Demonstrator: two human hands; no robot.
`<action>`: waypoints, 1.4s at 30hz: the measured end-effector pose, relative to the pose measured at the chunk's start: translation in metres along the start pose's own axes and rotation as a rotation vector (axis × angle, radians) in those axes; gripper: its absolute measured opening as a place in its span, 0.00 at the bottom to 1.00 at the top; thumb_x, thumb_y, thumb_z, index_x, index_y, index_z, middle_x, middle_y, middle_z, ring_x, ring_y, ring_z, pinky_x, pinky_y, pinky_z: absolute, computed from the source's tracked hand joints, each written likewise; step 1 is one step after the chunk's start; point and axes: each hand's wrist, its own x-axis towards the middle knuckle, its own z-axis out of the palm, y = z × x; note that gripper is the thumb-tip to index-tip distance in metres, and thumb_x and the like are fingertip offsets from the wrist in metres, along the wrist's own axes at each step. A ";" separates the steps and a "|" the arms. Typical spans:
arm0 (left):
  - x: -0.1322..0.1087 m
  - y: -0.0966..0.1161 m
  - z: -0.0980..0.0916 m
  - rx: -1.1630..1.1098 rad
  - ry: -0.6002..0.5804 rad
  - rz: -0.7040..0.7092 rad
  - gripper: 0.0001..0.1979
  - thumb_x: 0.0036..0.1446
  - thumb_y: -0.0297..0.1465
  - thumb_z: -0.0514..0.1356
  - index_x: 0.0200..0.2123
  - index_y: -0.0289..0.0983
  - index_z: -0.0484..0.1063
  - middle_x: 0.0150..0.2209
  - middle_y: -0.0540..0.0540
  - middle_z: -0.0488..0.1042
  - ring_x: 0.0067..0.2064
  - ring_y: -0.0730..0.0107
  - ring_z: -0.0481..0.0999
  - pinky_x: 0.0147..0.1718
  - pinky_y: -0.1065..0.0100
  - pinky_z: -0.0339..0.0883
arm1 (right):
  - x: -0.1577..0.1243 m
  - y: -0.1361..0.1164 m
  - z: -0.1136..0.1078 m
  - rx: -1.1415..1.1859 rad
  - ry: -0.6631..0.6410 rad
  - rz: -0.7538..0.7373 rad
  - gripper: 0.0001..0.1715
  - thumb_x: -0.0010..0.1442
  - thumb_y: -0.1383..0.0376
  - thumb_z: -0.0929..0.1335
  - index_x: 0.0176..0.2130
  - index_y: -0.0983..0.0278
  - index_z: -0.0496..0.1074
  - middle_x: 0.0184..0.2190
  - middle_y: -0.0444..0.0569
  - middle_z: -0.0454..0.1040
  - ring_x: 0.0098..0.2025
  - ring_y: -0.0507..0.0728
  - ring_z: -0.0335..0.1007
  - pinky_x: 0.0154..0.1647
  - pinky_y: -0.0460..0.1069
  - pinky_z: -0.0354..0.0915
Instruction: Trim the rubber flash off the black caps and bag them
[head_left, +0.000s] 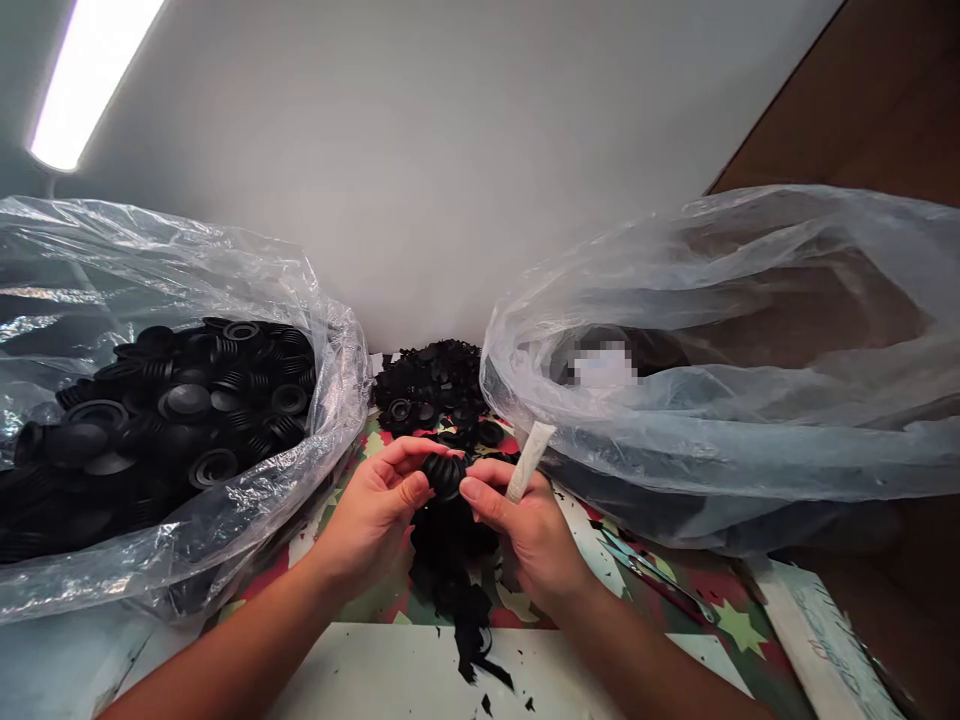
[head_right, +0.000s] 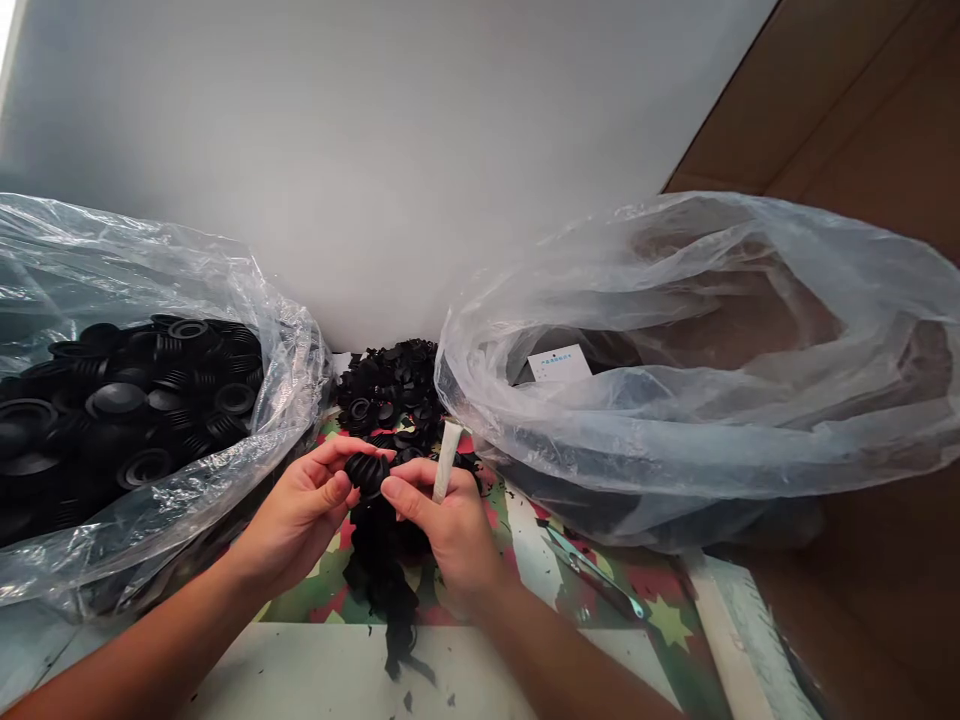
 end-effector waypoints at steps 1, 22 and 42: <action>0.000 0.000 0.000 0.002 -0.005 0.007 0.19 0.41 0.39 0.79 0.36 0.39 0.84 0.39 0.45 0.81 0.40 0.67 0.77 0.40 0.71 0.71 | 0.000 0.001 0.000 0.002 -0.005 0.005 0.19 0.52 0.52 0.75 0.24 0.63 0.73 0.19 0.39 0.58 0.24 0.49 0.50 0.26 0.47 0.50; -0.003 0.009 -0.003 0.648 0.017 0.346 0.15 0.44 0.28 0.76 0.39 0.41 0.83 0.39 0.45 0.82 0.43 0.59 0.78 0.44 0.65 0.71 | 0.006 0.001 -0.004 -0.293 0.090 -0.250 0.10 0.58 0.58 0.70 0.35 0.62 0.76 0.29 0.45 0.74 0.28 0.52 0.66 0.27 0.46 0.61; -0.008 -0.003 0.004 0.925 0.069 0.506 0.09 0.47 0.25 0.71 0.30 0.40 0.75 0.36 0.46 0.82 0.38 0.62 0.78 0.38 0.65 0.70 | 0.009 0.004 -0.009 -0.726 0.183 -0.534 0.07 0.55 0.70 0.65 0.27 0.62 0.70 0.24 0.41 0.69 0.25 0.51 0.63 0.26 0.45 0.57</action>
